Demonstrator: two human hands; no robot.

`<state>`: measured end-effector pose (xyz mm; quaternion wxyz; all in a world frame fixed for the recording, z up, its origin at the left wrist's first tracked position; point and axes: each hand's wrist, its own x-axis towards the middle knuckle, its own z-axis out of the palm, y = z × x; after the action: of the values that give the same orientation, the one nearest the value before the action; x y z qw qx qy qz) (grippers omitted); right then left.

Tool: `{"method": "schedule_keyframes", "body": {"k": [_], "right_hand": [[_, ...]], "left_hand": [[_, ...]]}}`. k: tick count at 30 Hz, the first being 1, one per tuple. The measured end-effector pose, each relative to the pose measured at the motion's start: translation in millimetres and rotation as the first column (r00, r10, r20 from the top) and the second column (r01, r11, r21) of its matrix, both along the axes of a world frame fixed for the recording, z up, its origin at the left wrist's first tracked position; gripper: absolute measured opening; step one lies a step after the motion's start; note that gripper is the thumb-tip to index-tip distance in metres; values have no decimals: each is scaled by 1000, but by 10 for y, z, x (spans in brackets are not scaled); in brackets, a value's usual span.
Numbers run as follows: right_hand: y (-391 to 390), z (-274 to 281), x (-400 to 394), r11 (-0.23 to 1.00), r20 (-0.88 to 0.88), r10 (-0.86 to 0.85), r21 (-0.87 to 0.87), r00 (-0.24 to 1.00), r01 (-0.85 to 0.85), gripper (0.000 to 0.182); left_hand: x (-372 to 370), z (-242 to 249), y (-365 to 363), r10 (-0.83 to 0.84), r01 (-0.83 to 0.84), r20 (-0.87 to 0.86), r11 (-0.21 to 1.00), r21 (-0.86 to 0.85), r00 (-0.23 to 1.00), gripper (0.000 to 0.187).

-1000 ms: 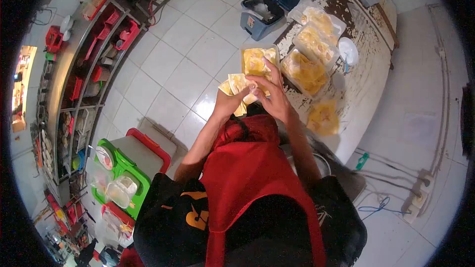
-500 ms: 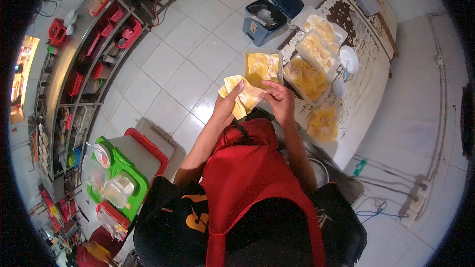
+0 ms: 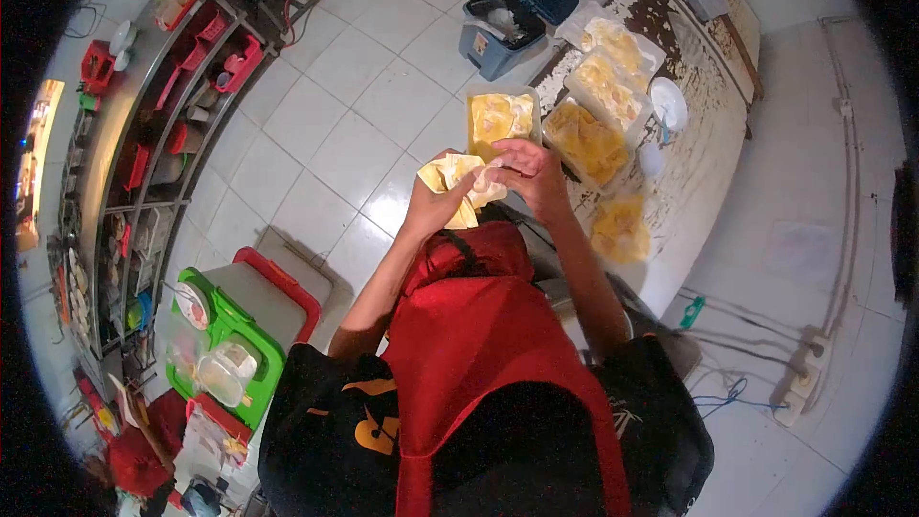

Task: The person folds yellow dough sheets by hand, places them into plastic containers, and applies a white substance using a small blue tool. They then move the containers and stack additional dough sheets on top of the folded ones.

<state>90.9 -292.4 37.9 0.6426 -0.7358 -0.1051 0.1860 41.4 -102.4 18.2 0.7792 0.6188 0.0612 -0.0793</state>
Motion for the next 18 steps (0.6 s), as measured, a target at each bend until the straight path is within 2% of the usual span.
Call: {"method": "schedule_keyframes", "body": {"k": [1, 3, 7, 9, 10, 11, 12, 13, 14, 16, 17, 18], "right_hand": [[3, -39, 9, 1000, 25, 12, -19, 1000, -11, 38], [25, -82, 3, 1000, -49, 10, 23, 999, -9, 37], [48, -33, 35, 998, -127, 61, 1, 990, -61, 35], [50, -16, 88, 981, -66, 112, -151, 991, -121, 34], [32, -52, 137, 981, -68, 111, -151, 991, -120, 34], [-5, -137, 221, 995, -50, 63, -78, 997, -67, 33], [-57, -258, 334, 1000, -35, 14, -3, 999, -14, 31], [-188, -554, 538, 988, 240, 83, -146, 967, -48, 33], [-253, -649, 662, 988, 239, 82, -147, 968, -47, 33], [-308, -707, 802, 948, 213, 42, -316, 976, 28, 34], [-300, -749, 854, 967, 124, 31, -253, 992, 2, 34], [-293, -756, 899, 968, 121, 33, -252, 992, -2, 34]], "left_hand": [[0, -19, 11, 3, -3, -2, 1000, -2, 1000, 12], [-5, -65, 24, -56, 60, -58, 995, 85, 997, 15], [-12, -247, 32, -57, 69, -92, 989, 130, 994, 20], [7, -423, 32, 64, -65, 29, 996, 55, 998, 16], [28, -497, 56, 62, -64, 27, 996, 54, 998, 16], [56, -571, 108, 139, -165, -156, 971, -173, 978, 18], [77, -651, 171, 166, -295, -345, 883, -366, 924, 19], [79, -769, 256, 181, -319, -369, 879, -354, 911, 24], [71, -615, 342, 112, -300, -380, 824, -481, 918, 26], [55, -638, 472, 77, -364, -467, 741, -565, 881, 29], [64, -671, 488, 78, -365, -468, 741, -563, 880, 29], [73, -703, 501, 38, -301, -437, 779, -551, 899, 32]]}}
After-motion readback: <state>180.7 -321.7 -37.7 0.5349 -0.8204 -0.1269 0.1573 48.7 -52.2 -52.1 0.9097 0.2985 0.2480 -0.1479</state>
